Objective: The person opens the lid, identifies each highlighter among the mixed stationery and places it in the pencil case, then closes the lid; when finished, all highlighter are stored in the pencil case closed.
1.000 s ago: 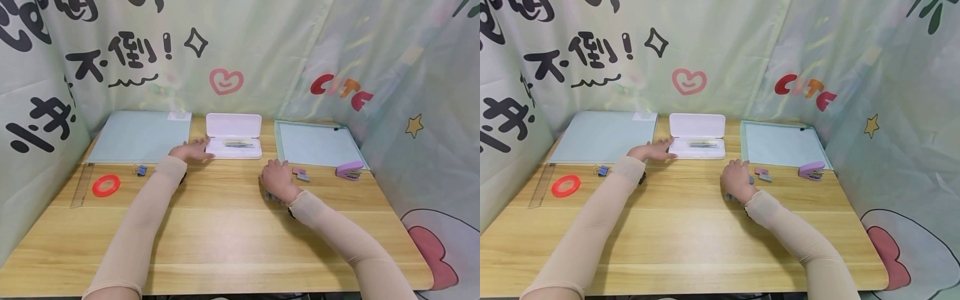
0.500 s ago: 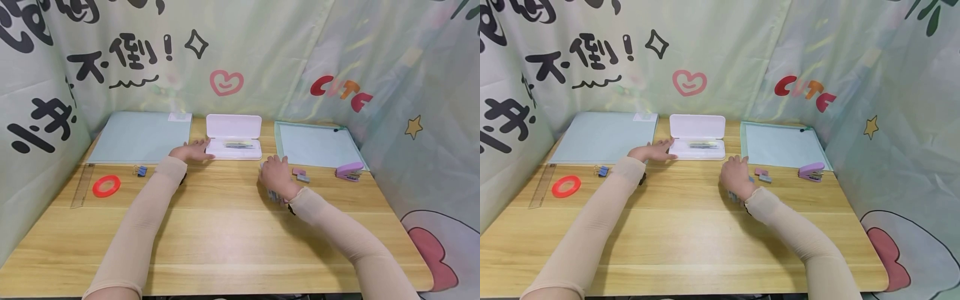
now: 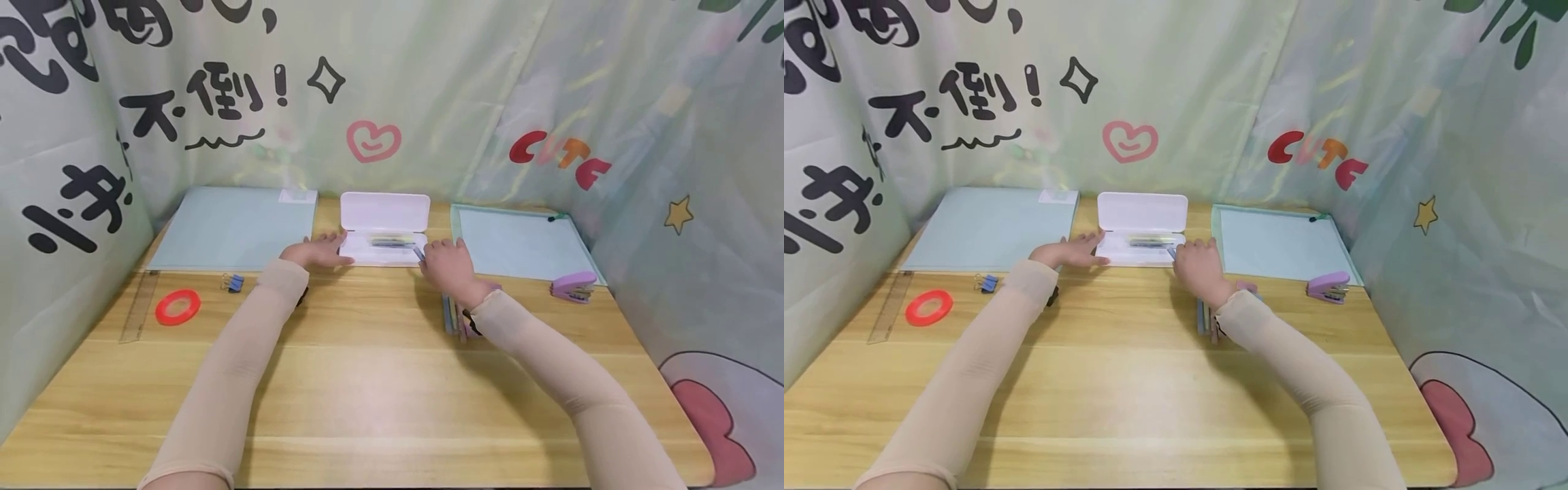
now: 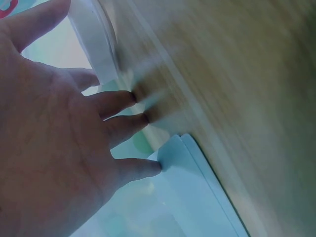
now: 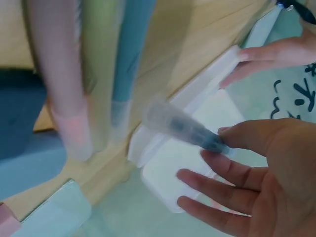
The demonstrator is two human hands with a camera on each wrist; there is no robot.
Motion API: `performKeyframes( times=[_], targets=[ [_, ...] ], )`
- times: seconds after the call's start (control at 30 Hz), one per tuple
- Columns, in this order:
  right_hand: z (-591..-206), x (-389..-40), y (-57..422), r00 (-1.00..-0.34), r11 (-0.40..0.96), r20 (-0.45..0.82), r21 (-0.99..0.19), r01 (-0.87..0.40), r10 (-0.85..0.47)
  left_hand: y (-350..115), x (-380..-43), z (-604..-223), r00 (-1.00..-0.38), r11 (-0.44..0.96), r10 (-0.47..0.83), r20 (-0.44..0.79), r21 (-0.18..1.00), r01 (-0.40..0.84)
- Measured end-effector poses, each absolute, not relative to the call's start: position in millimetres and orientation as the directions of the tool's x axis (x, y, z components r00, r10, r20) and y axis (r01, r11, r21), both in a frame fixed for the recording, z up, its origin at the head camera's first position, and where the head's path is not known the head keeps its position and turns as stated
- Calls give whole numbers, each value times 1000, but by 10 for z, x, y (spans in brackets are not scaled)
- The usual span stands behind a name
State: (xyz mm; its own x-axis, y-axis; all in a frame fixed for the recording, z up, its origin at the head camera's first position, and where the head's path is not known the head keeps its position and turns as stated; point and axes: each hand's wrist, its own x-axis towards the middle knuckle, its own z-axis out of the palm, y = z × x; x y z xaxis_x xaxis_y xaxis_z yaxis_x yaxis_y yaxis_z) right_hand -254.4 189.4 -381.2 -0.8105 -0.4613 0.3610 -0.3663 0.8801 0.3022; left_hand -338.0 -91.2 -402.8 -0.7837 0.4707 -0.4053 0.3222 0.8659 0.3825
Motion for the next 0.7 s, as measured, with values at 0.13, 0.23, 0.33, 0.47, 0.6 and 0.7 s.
performKeyframes(
  times=[0.13,0.23,0.33,0.47,0.6,0.7],
  targets=[
    [-3820,-2637,1880,-850,885,292,304,-352,-439,-908,-3389,-4042,-782,863,474,-405,389,322],
    [-3831,-2699,1864,-859,877,266,339,-341,-437,-910,-3385,-4061,-785,860,474,-398,399,317],
    [-3853,-2762,1824,-845,861,274,372,-346,-459,-916,-3367,-4077,-791,863,467,-395,399,310],
    [-3903,-2861,1720,-793,812,283,424,-401,-539,-916,-3350,-4070,-798,866,459,-391,395,305],
    [-3947,-2964,1582,-751,727,218,515,-454,-623,-910,-3350,-4051,-800,866,464,-382,385,319],
    [-3948,-3036,1468,-735,680,172,558,-477,-656,-901,-3352,-4040,-805,872,458,-378,366,324]
  ],
)
